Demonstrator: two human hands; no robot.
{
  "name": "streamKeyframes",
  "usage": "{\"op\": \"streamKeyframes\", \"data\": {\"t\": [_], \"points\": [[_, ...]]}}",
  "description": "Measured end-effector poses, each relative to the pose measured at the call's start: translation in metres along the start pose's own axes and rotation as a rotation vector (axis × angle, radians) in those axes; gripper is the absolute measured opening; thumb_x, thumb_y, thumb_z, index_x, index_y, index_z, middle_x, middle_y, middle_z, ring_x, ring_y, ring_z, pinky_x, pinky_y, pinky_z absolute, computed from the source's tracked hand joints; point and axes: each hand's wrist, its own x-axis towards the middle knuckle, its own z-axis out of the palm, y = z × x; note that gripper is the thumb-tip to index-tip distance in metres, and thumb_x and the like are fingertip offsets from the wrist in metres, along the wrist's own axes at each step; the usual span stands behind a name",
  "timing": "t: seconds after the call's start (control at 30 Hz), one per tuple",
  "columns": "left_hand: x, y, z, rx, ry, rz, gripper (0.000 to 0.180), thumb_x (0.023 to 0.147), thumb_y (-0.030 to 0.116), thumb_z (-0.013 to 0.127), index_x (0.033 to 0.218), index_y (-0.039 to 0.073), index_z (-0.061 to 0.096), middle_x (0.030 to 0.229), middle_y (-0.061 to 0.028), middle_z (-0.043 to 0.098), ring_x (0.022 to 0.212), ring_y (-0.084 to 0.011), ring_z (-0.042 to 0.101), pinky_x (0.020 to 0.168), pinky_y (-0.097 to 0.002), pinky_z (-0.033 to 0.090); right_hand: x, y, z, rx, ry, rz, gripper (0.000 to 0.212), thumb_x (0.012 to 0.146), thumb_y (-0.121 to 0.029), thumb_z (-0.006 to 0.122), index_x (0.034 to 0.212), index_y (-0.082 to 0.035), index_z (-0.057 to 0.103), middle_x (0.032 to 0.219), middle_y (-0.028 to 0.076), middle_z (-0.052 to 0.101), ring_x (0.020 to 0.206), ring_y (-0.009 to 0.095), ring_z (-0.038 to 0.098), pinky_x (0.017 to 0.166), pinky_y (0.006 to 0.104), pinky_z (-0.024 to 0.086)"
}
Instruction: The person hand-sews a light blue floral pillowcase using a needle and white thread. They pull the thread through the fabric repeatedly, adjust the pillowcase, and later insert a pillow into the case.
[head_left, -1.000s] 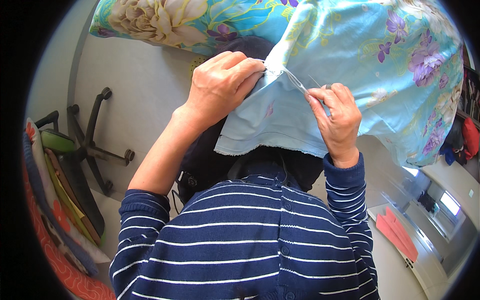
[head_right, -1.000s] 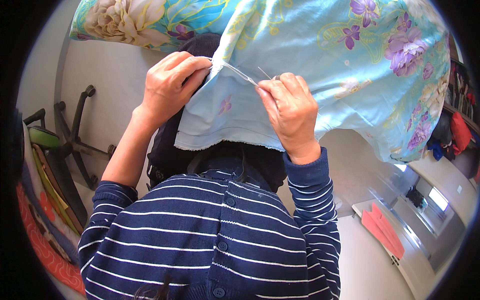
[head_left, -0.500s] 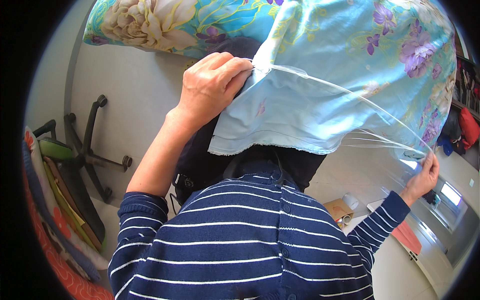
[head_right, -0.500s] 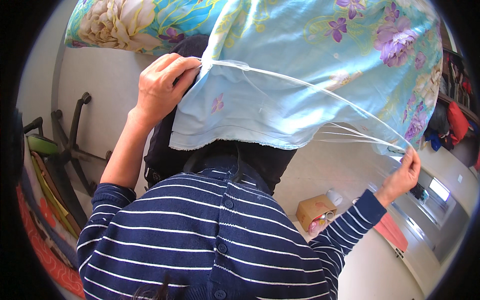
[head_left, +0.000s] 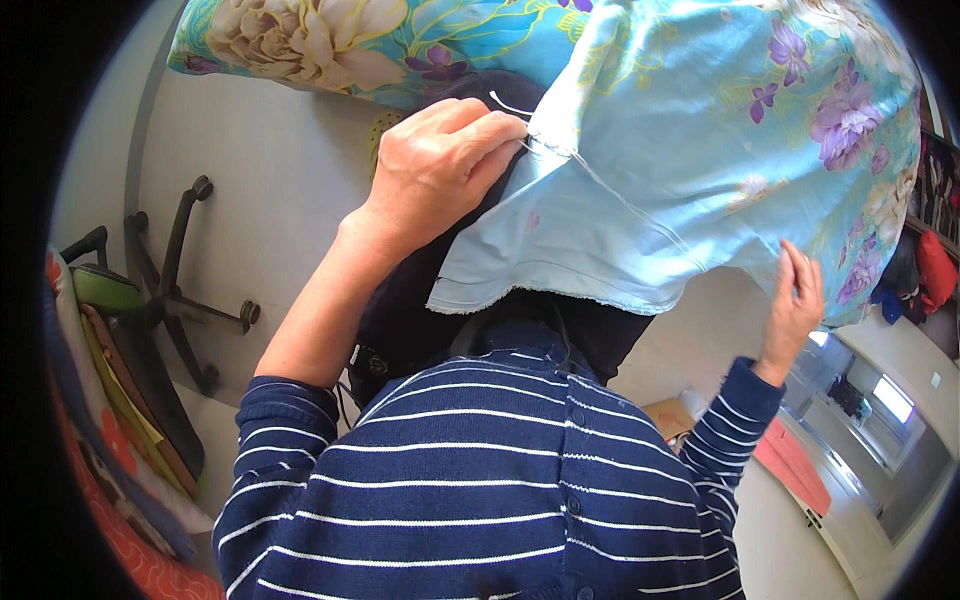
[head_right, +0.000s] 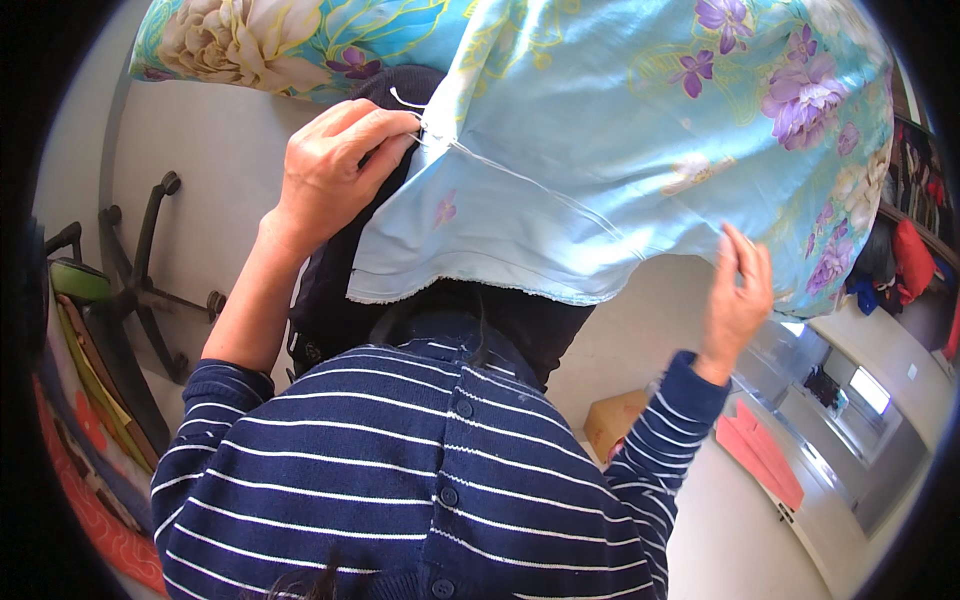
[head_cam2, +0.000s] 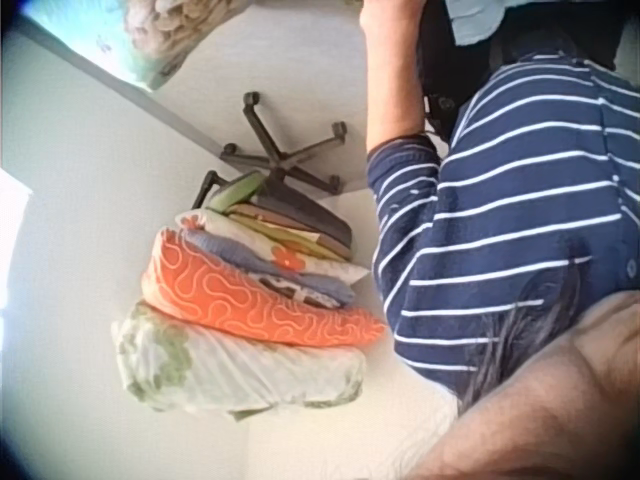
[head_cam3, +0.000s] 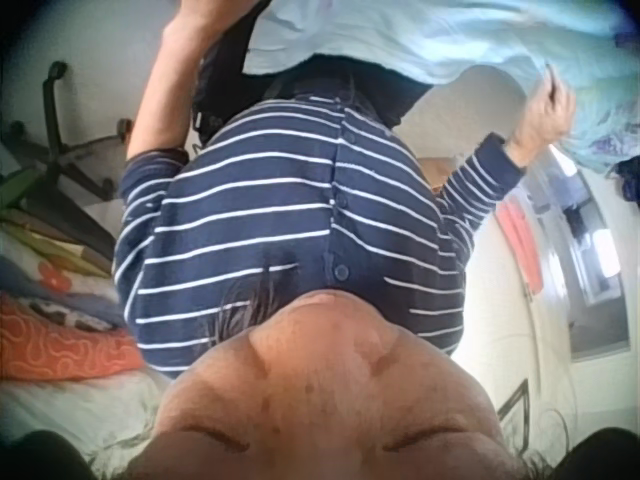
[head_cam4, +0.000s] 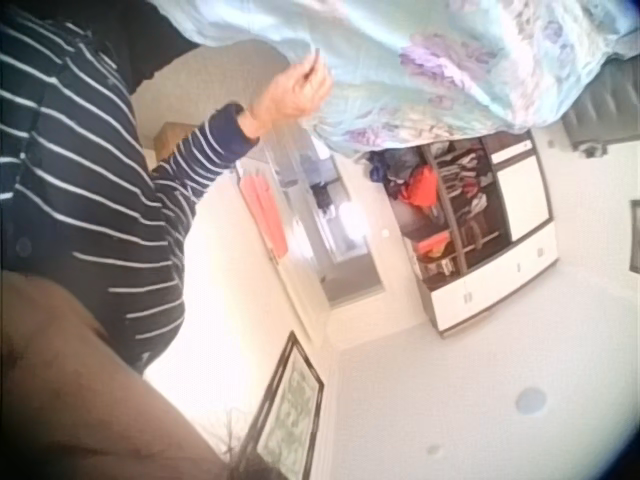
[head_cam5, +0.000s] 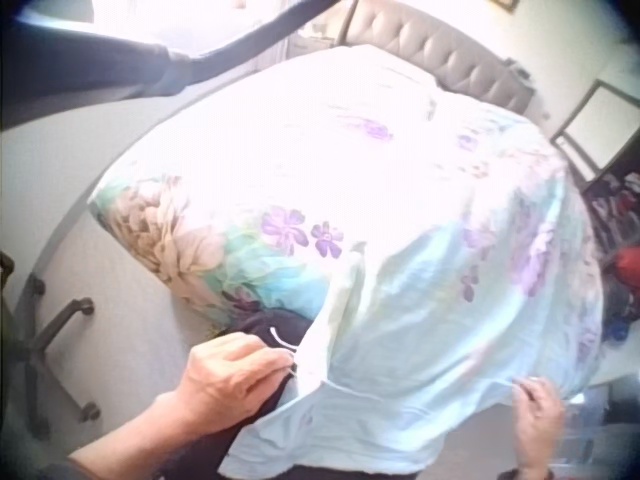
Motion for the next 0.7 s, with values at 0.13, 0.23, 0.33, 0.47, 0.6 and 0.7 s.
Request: {"op": "streamKeyframes", "data": {"t": [0.13, 0.23, 0.33, 0.47, 0.6, 0.7], "points": [[-0.006, -0.002, -0.004, 0.022, 0.032, -0.03, 0.012, 0.074, 0.005, 0.066, 0.085, 0.009, 0.063, 0.069, -0.0035, 0.057, 0.063, -0.0206, 0.057, 0.056, -0.03, 0.047, 0.022, -0.118, 0.055, 0.437, -0.225, -0.268, 0.028, 0.077, -0.011, 0.071, 0.104, -0.007, 0.066, 0.097, 0.008, 0.062, 0.083, 0.018, 0.058, 0.068, 0.0279, 0.048], [-0.005, -0.001, -0.001, 0.03, 0.034, -0.027, 0.012, 0.074, 0.005, 0.066, 0.084, 0.009, 0.063, 0.069, -0.0037, 0.057, 0.063, -0.0208, 0.057, 0.056, -0.0301, 0.047, 0.023, -0.144, 0.089, 0.51, -0.325, -0.311, 0.029, 0.073, -0.013, 0.074, 0.098, -0.003, 0.064, 0.091, 0.008, 0.061, 0.076, 0.017, 0.058, 0.062, 0.0268, 0.048], [-0.006, -0.003, 0.001, -0.001, 0.054, -0.019, 0.012, 0.074, 0.005, 0.066, 0.084, 0.009, 0.063, 0.068, -0.0037, 0.056, 0.062, -0.0206, 0.056, 0.055, -0.03, 0.047, 0.018, -0.141, 0.092, 0.602, -0.487, -0.135, 0.02, 0.074, -0.011, 0.073, 0.087, -0.001, 0.064, 0.08, 0.006, 0.061, 0.069, 0.014, 0.057, 0.06, 0.0245, 0.046], [-0.006, -0.004, 0.003, 0.0, 0.088, -0.029, 0.012, 0.073, 0.005, 0.066, 0.084, 0.009, 0.063, 0.068, -0.0033, 0.057, 0.061, -0.0205, 0.056, 0.055, -0.0297, 0.047, 0.012, -0.139, 0.09, 0.828, -0.441, -0.03, 0.017, 0.074, -0.009, 0.073, 0.084, 0.0, 0.063, 0.076, 0.005, 0.061, 0.067, 0.012, 0.056, 0.062, 0.0237, 0.045], [-0.005, -0.005, 0.007, -0.018, 0.095, -0.028, 0.012, 0.073, 0.005, 0.067, 0.084, 0.008, 0.063, 0.07, -0.0033, 0.059, 0.062, -0.0198, 0.057, 0.056, -0.0291, 0.047, 0.013, -0.153, 0.095, 0.756, -0.299, -0.105, 0.016, 0.074, -0.009, 0.073, 0.083, 0.0, 0.063, 0.076, 0.005, 0.06, 0.067, 0.012, 0.055, 0.064, 0.0235, 0.045], [-0.004, -0.003, 0.005, -0.026, 0.1, -0.035, 0.013, 0.072, 0.004, 0.067, 0.084, 0.008, 0.064, 0.07, -0.0032, 0.059, 0.062, -0.0197, 0.057, 0.056, -0.029, 0.047, 0.01, -0.157, 0.102, 0.707, -0.392, -0.101, 0.017, 0.074, -0.009, 0.073, 0.084, 0.0, 0.064, 0.077, 0.005, 0.061, 0.067, 0.012, 0.055, 0.065, 0.0232, 0.045]]}}
